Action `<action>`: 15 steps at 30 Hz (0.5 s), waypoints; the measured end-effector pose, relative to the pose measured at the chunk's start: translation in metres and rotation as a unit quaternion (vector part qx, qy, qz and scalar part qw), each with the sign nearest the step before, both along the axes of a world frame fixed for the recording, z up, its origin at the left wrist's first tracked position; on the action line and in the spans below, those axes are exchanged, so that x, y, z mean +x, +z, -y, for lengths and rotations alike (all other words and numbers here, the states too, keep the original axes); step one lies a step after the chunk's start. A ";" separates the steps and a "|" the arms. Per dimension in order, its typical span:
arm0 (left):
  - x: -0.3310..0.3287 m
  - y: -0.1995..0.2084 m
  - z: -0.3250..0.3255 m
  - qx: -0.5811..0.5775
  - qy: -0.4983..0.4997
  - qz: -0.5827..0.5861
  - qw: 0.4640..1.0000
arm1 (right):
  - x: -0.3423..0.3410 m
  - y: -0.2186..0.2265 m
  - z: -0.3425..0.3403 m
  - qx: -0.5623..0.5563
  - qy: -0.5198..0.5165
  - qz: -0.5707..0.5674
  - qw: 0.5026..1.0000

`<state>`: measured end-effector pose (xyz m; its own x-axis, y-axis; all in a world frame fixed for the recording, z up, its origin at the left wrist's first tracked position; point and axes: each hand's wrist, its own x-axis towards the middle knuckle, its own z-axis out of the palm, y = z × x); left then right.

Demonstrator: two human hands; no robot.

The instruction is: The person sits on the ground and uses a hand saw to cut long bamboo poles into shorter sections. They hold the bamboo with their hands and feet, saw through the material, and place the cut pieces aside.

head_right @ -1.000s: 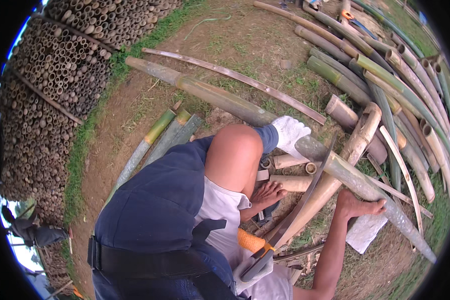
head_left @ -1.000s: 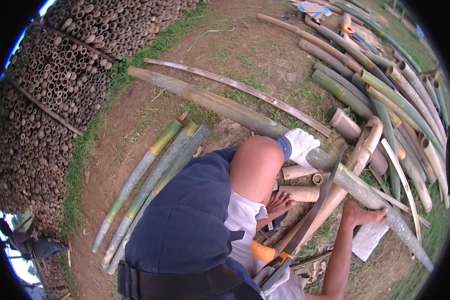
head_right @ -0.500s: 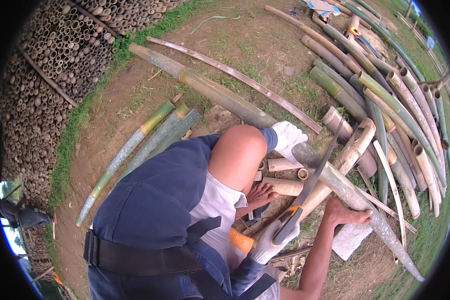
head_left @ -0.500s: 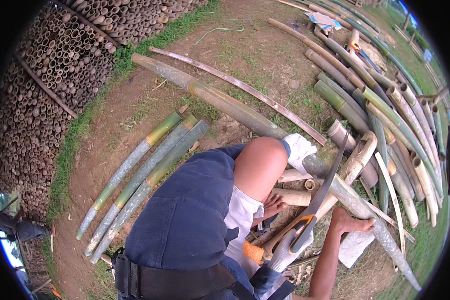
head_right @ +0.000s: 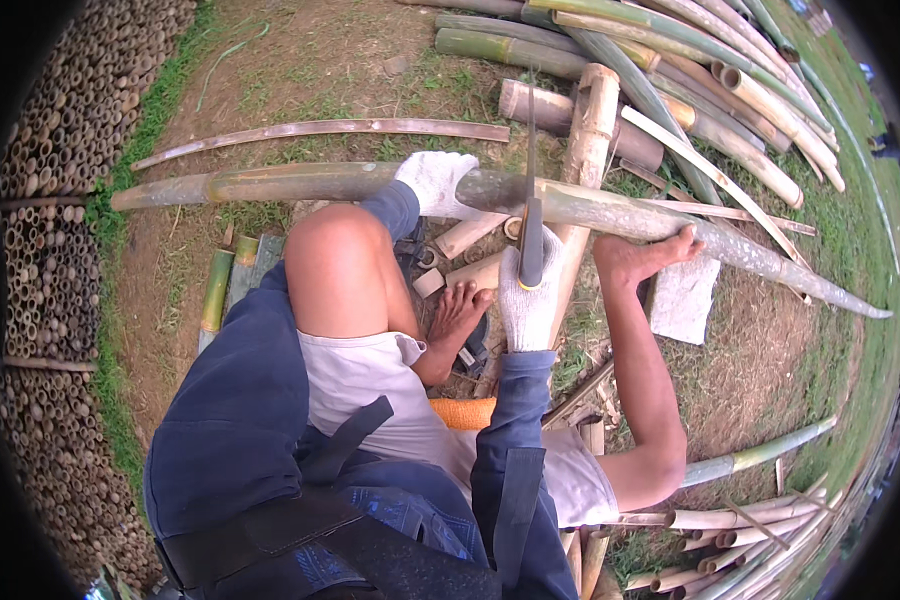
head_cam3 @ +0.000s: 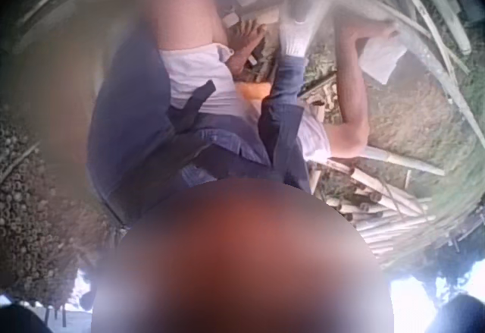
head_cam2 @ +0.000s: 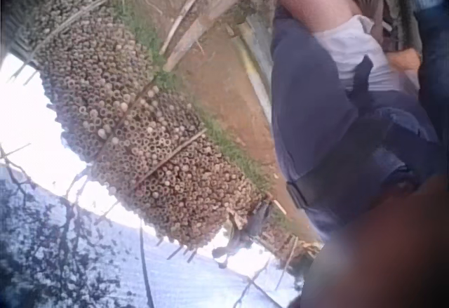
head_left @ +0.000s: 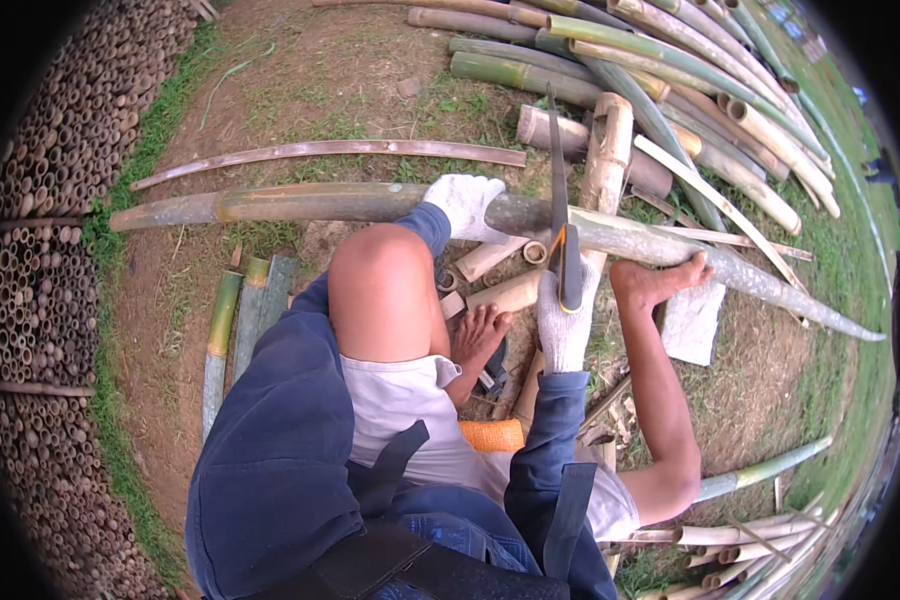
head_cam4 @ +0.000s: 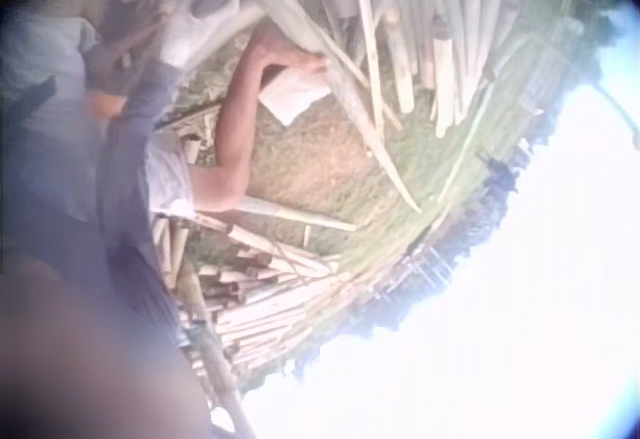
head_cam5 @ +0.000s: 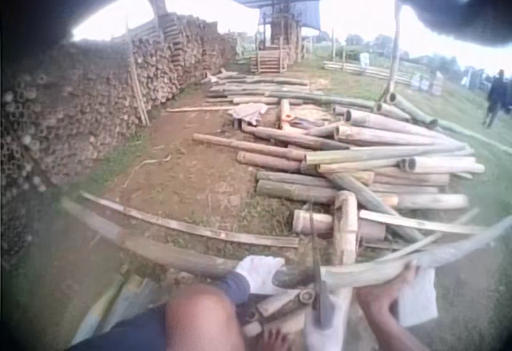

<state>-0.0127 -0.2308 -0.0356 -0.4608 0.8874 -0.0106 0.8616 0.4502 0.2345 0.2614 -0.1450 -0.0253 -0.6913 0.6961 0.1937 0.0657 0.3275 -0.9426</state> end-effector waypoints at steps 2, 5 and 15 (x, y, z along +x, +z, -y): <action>0.005 -0.002 0.001 -0.013 -0.005 0.012 1.000 | 0.059 -0.002 0.039 0.025 -0.027 0.055 0.998; 0.003 -0.005 0.000 0.004 -0.003 -0.006 1.000 | 0.165 0.018 0.099 0.058 -0.033 0.181 0.981; 0.018 -0.004 0.001 0.021 -0.022 0.024 0.999 | 0.054 -0.001 0.033 0.000 -0.042 0.051 0.998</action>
